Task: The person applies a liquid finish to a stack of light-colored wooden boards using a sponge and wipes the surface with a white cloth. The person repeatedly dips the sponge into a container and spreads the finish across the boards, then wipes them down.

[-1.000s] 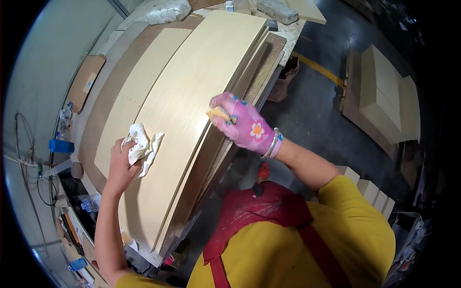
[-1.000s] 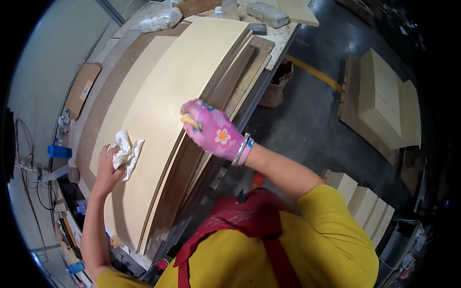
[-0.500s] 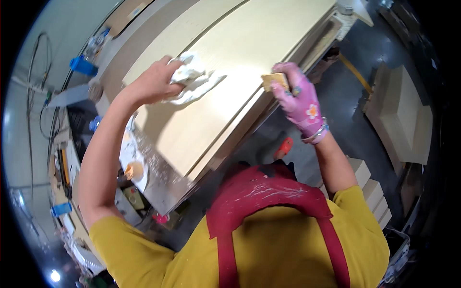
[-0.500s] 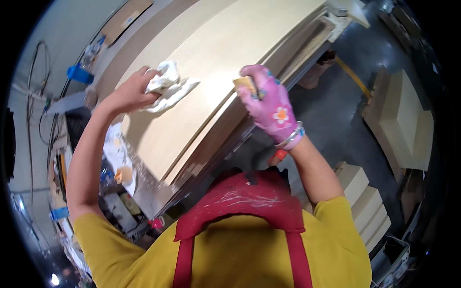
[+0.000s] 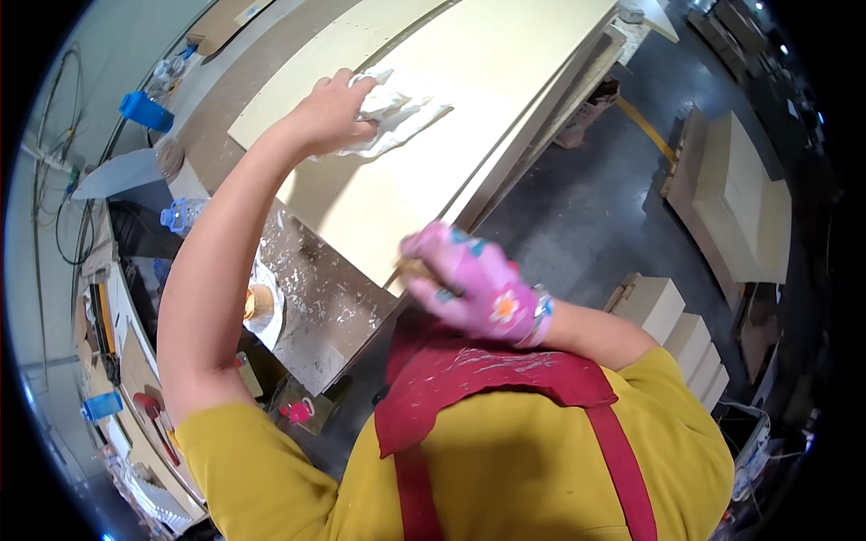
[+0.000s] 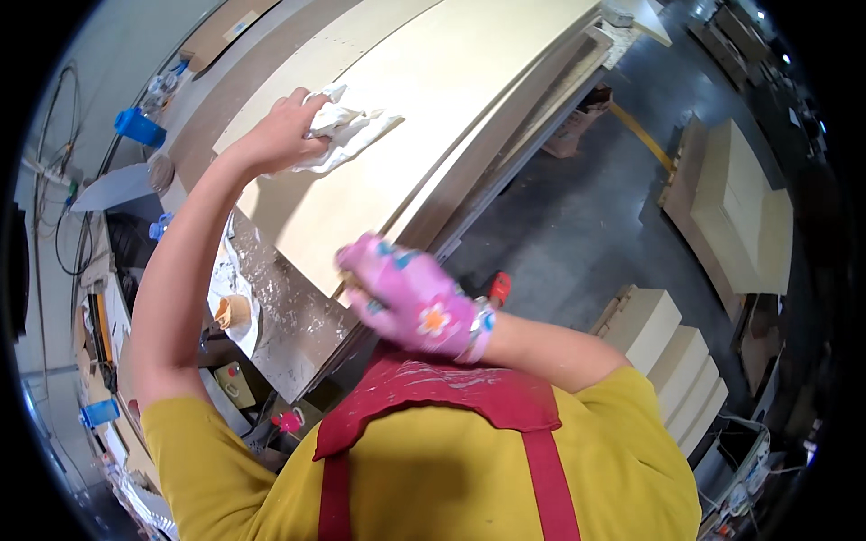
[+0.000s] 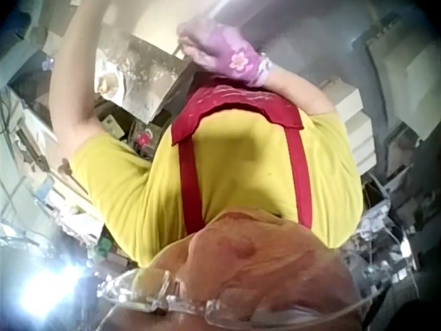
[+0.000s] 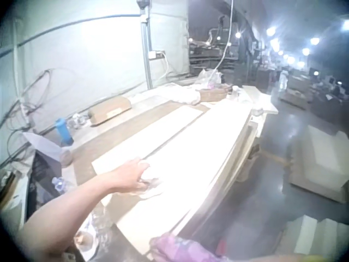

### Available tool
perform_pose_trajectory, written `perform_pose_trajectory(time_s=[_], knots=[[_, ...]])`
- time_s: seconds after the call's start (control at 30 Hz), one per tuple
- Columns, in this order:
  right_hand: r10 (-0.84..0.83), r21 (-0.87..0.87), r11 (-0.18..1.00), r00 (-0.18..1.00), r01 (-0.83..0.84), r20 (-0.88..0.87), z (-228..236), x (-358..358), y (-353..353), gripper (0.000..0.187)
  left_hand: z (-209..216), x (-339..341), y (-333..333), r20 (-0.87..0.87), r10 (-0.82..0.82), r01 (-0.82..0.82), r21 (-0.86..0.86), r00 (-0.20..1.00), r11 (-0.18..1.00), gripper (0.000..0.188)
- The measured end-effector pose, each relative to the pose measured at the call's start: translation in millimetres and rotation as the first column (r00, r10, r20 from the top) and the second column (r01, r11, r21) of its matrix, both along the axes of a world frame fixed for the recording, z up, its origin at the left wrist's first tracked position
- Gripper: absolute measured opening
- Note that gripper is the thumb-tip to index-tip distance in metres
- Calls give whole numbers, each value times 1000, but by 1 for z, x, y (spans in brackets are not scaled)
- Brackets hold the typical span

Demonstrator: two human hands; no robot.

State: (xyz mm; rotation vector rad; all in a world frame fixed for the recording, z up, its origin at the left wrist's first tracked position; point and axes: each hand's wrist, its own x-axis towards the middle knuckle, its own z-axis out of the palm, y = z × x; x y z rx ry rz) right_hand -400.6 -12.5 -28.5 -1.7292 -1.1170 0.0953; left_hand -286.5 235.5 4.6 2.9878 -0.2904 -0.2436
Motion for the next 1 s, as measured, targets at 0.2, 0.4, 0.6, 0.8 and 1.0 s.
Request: perform_pose_trajectory(time_s=[0.2, 0.4, 0.6, 0.8, 1.0], knots=[[302, 15, 953, 945, -302, -126, 1, -37, 22, 25, -8, -2, -1, 42, 43, -42, -22, 998, 999, 58], [-33, 43, 998, 993, 38, -110, 52, 59, -36, 30, -12, -27, 1, 183, 71, -48, -130, 981, 990, 50], [-20, 376, 880, 813, 291, -582, 44, 250, -72, 27, 15, -63, -81, 314, 201, -101, -306, 928, 947, 51], [-84, 44, 990, 815, 134, -573, -12, 354, -34, 30, -15, -139, -133, 383, 332, -337, -56, 862, 940, 54], [104, 79, 995, 737, -68, -668, -8, 365, -44, 28, -46, -224, -103, 188, 810, -704, -414, 555, 578, 38]])
